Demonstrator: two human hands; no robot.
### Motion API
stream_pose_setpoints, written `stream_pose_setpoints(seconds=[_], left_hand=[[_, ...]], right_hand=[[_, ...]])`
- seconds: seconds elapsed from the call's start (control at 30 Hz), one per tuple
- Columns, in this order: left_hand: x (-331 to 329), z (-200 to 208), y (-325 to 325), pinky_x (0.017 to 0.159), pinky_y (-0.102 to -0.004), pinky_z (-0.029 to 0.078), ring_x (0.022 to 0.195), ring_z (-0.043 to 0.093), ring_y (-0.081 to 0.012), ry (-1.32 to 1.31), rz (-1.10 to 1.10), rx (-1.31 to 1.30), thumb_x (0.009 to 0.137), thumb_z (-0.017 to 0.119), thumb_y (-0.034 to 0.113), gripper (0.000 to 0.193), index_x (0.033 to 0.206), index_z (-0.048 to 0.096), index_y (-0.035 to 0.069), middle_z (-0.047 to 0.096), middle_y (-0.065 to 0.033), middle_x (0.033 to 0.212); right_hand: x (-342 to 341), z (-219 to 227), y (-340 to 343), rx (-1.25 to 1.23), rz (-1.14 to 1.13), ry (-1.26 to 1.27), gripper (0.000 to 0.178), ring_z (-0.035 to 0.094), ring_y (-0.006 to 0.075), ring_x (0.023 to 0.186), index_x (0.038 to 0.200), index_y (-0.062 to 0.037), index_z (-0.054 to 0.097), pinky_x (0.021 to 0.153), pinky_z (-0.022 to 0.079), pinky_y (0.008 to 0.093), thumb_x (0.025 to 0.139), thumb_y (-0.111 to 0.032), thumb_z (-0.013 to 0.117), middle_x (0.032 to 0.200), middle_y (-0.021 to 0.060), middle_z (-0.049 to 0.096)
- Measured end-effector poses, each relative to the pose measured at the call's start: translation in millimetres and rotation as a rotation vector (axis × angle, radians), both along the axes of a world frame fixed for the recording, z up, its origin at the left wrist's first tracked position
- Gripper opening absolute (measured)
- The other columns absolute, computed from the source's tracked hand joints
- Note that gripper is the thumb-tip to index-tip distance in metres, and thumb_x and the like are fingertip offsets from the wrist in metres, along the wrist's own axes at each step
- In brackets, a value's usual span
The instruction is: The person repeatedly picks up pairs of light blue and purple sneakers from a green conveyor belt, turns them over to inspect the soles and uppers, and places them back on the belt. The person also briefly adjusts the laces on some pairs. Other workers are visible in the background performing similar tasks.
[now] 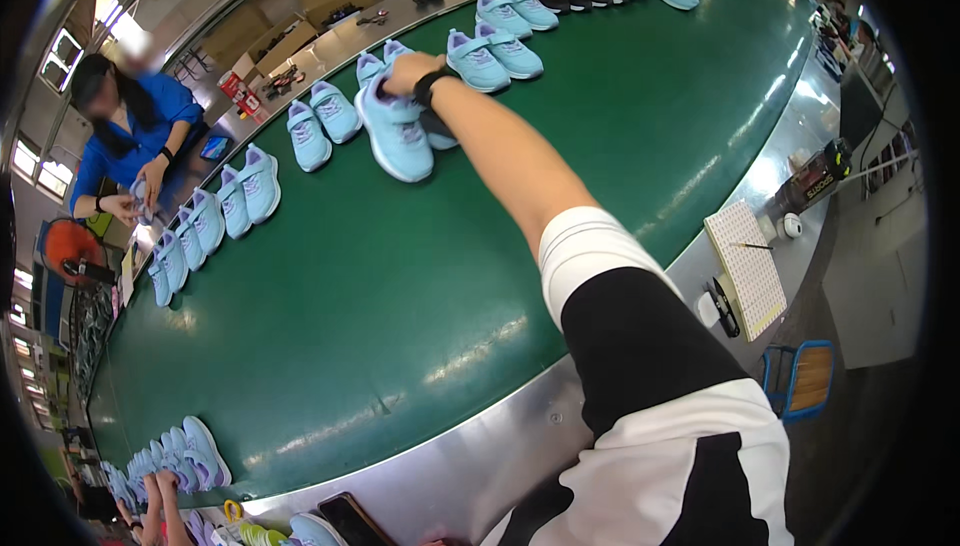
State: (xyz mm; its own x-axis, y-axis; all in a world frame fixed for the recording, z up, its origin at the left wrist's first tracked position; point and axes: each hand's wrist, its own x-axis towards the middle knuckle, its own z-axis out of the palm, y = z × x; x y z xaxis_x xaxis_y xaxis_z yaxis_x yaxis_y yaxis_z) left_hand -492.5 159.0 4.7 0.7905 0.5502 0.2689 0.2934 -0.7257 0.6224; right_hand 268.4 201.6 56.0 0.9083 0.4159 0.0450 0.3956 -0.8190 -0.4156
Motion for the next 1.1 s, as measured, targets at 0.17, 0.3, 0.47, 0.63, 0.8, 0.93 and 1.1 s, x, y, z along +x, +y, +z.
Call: stream_pose_setpoints(seconds=[0.17,0.3,0.47,0.63,0.8,0.93,1.1], left_hand=[[0,1,-7,0.061,-0.0440,0.046,0.066,0.056,-0.0351,0.012,0.136,-0.045,0.083,0.069,0.002,0.006,0.088,0.065,0.002,0.061,-0.0173,0.076],[-6,-1,-3,0.063,-0.0424,0.048,0.067,0.059,-0.0338,0.116,0.173,-0.022,0.085,0.070,0.003,0.005,0.089,0.066,0.002,0.062,-0.0162,0.078],[-22,-6,1,0.066,-0.0403,0.050,0.070,0.061,-0.0322,0.210,0.194,-0.001,0.086,0.070,0.004,0.005,0.090,0.067,0.003,0.064,-0.0149,0.079],[-28,-10,1,0.066,-0.0390,0.050,0.070,0.062,-0.0326,0.158,0.208,0.017,0.085,0.070,0.003,0.005,0.089,0.067,0.003,0.064,-0.0153,0.079],[-30,-3,9,0.067,-0.0394,0.050,0.071,0.062,-0.0328,0.189,0.225,0.024,0.084,0.072,0.005,0.007,0.090,0.067,0.003,0.064,-0.0156,0.080],[-29,2,14,0.069,-0.0398,0.051,0.074,0.063,-0.0333,0.289,0.210,0.020,0.084,0.073,0.008,0.008,0.090,0.068,0.005,0.065,-0.0158,0.082],[-19,8,18,0.067,-0.0423,0.049,0.071,0.060,-0.0341,0.117,0.134,0.061,0.084,0.071,0.007,0.007,0.088,0.067,0.004,0.063,-0.0168,0.080]], right_hand=[[58,-24,-83,-0.111,-0.027,-0.012,0.037,0.067,0.0309,0.106,0.103,-0.0119,0.075,0.099,0.034,0.0666,0.077,-0.039,0.071,0.108,0.0113,0.073],[85,-34,-92,-0.338,-0.164,-0.334,0.022,0.068,0.0273,0.104,0.101,-0.0135,0.075,0.095,0.037,0.0562,0.086,-0.025,0.063,0.104,0.0097,0.074],[91,-34,-62,-0.367,-0.297,-0.433,0.024,0.065,0.0275,0.108,0.108,-0.0157,0.072,0.096,0.037,0.0535,0.092,-0.027,0.057,0.109,0.0076,0.072],[46,-48,-87,0.397,-0.416,-0.269,0.087,0.032,0.0442,0.140,0.148,-0.0176,0.040,0.108,0.025,0.0666,0.078,-0.061,0.068,0.153,0.0273,0.030],[-20,-97,-113,0.112,-0.277,0.020,0.118,0.012,0.0668,0.138,0.159,-0.0223,0.016,0.112,0.023,0.0670,0.068,-0.073,0.072,0.160,0.0331,0.002],[-2,-108,-81,0.144,-0.434,-0.072,0.091,0.013,0.0714,0.134,0.157,-0.0213,0.023,0.109,0.029,0.0668,0.085,-0.060,0.064,0.160,0.0307,0.006],[12,-83,-66,-0.014,-0.557,0.074,0.082,0.017,0.0606,0.141,0.155,-0.0245,0.027,0.108,0.033,0.0633,0.089,-0.057,0.062,0.164,0.0229,0.005]])
